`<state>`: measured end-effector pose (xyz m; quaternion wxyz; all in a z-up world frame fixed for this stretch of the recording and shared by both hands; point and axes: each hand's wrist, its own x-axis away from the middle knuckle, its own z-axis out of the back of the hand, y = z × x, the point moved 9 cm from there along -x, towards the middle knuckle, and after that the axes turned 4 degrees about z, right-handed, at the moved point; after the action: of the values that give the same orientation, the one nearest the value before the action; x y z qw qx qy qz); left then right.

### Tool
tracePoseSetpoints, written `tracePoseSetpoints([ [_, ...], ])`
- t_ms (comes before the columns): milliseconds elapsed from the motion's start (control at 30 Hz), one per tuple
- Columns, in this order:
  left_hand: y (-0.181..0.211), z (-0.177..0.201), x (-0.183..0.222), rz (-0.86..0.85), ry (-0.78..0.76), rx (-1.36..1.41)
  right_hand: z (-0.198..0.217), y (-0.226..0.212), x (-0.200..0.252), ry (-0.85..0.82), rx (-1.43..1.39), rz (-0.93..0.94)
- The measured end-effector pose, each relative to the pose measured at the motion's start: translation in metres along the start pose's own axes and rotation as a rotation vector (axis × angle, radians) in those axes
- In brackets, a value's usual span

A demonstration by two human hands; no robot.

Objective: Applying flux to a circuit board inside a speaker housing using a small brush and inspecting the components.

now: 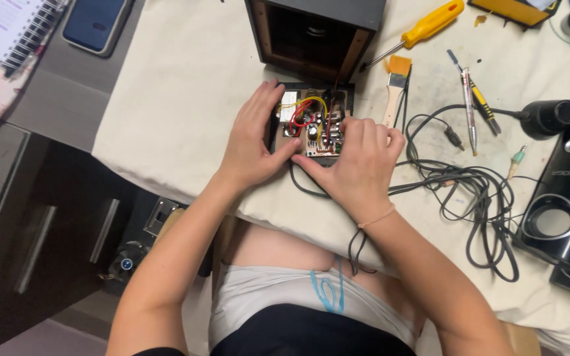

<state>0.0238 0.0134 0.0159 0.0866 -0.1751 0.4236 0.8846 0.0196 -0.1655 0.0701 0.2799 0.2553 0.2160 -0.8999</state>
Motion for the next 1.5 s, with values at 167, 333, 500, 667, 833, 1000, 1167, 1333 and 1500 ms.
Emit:
tracePoseSetpoints([
  [167, -0.015, -0.006, -0.011, -0.009, 0.069, -0.003, -0.006, 0.009, 0.009, -0.054, 0.108, 0.01],
  [333, -0.028, -0.009, -0.003, 0.057, 0.023, 0.074, 0.0, 0.034, 0.015, -0.156, -0.184, 0.02],
  [500, -0.016, -0.006, -0.006, 0.072, -0.036, 0.192, -0.018, 0.033, 0.011, -0.293, -0.494, 0.065],
  [667, -0.012, -0.003, -0.005, 0.085, -0.051, 0.207, -0.028, 0.037, 0.009, -0.353, -0.508, 0.137],
  [833, -0.01, -0.002, -0.007, 0.085, -0.079, 0.219, -0.033, 0.046, 0.008, -0.372, -0.454, 0.168],
  [1000, -0.011, -0.004, -0.007, 0.079, -0.093, 0.214, -0.033, 0.045, 0.003, -0.395, -0.464, 0.2],
  [1167, 0.0, -0.006, -0.011, 0.023, -0.12, 0.105, -0.032, 0.042, 0.008, -0.368, -0.416, 0.244],
  [1333, 0.003, -0.01, -0.007, -0.082, -0.196, 0.004, -0.03, 0.04, 0.003, -0.394, -0.43, 0.284],
  [1500, -0.004, -0.01, -0.008, -0.019, -0.224, 0.049, -0.017, 0.042, -0.001, -0.43, -0.576, 0.255],
])
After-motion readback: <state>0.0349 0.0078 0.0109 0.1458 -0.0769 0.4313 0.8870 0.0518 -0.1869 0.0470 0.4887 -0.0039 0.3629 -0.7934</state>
